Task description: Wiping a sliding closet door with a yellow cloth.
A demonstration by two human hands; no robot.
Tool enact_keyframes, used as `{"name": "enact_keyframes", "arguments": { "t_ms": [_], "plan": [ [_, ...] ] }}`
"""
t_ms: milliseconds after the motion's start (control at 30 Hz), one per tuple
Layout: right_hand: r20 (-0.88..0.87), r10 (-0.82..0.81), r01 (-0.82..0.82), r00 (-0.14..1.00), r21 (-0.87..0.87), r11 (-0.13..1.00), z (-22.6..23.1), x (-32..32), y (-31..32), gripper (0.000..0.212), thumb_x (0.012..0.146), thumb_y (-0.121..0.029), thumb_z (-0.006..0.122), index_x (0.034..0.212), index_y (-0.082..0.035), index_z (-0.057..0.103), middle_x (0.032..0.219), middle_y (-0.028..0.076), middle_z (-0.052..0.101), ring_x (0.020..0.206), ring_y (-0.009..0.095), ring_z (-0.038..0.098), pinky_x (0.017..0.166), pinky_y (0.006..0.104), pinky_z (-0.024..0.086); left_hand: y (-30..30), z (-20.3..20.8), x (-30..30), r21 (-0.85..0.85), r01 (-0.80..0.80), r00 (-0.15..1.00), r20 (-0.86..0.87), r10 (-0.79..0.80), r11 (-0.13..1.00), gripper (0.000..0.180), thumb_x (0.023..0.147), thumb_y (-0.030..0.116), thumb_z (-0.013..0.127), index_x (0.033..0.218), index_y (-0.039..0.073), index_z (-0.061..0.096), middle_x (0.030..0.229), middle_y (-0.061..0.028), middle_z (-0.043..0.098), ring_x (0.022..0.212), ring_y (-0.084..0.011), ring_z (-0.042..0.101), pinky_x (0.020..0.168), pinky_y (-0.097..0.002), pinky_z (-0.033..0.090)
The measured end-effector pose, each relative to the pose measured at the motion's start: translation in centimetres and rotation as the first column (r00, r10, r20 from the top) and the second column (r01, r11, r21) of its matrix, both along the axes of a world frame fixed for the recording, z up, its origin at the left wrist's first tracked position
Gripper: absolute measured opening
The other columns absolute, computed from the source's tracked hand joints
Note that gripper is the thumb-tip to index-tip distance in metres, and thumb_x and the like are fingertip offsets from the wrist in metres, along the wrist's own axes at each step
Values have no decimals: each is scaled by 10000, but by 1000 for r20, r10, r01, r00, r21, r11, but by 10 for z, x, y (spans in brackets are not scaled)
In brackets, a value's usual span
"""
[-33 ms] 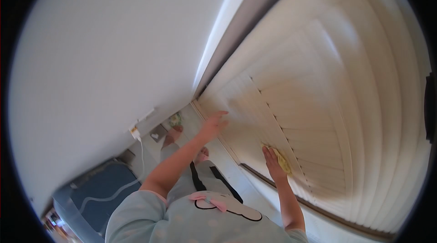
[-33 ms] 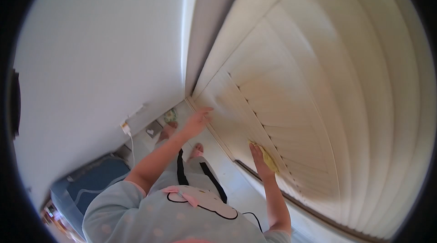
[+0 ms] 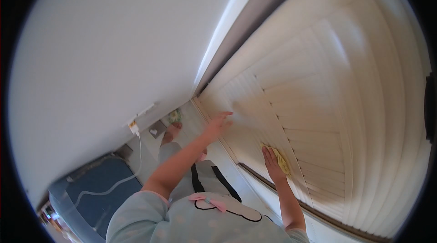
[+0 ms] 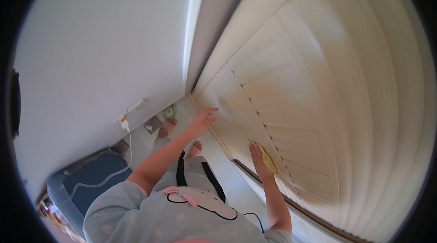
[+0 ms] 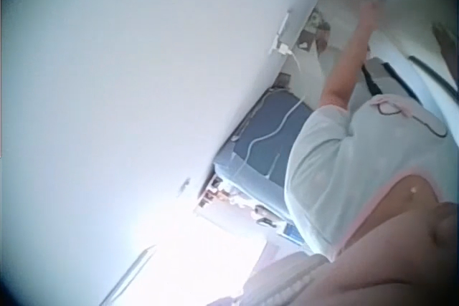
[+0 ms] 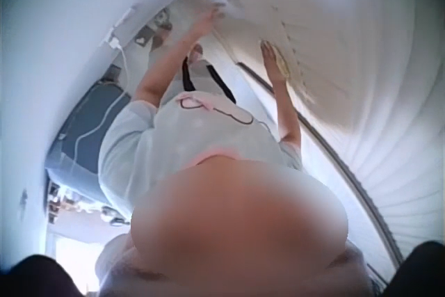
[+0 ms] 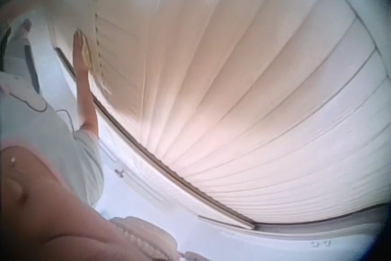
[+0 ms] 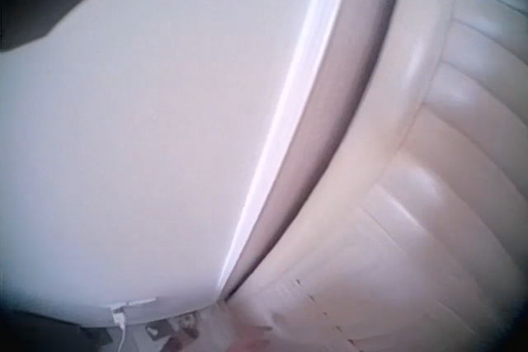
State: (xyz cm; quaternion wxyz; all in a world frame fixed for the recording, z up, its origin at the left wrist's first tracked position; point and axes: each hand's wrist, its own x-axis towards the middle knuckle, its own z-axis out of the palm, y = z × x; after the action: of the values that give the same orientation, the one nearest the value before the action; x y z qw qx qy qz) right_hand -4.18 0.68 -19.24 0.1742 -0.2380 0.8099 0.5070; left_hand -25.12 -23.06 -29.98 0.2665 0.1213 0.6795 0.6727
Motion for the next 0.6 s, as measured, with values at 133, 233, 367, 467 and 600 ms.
{"name": "enact_keyframes", "arguments": {
  "t_ms": [133,233,367,467,600],
  "plan": [
    [94,65,-69,993,35,997,5,-71,-36,608,916,-223,410,1477,-13,308,1584,62,218,1471,295,142,1193,441,130,23,21,67,9,17,999,28,-17,1000,397,919,215,590,1282,66,533,1231,-158,588,1116,-325,570,966,-411,448],
    [-81,31,-53,996,-276,960,-33,-133,-39,618,895,-180,439,1467,9,303,1578,112,218,1475,310,128,1193,457,98,11,32,118,68,31,999,30,-33,997,370,922,206,586,1266,75,549,1233,-154,587,1109,-318,573,958,-400,452],
    [-86,37,-52,996,-179,982,-48,-212,-97,615,908,-138,431,1490,-20,271,1598,95,162,1481,313,86,1192,450,89,-38,-4,169,42,1,989,149,-8,999,369,933,171,581,1287,74,543,1254,-134,582,1097,-269,586,890,-339,473],
    [-76,105,-107,992,-35,994,-92,-250,-87,618,927,-149,421,1508,-45,238,1610,76,118,1485,304,60,1191,443,89,-56,-24,160,-7,-127,983,132,127,992,358,930,156,586,1274,66,549,1239,-135,590,1071,-259,599,886,-318,472],
    [-28,57,-58,998,-24,998,-113,-264,-106,634,915,-177,438,1508,-58,249,1608,58,134,1485,298,73,1194,440,93,-107,-20,157,-125,-269,933,212,291,955,345,928,185,594,1251,69,555,1207,-137,606,1078,-287,592,901,-368,476]
  ]
}}
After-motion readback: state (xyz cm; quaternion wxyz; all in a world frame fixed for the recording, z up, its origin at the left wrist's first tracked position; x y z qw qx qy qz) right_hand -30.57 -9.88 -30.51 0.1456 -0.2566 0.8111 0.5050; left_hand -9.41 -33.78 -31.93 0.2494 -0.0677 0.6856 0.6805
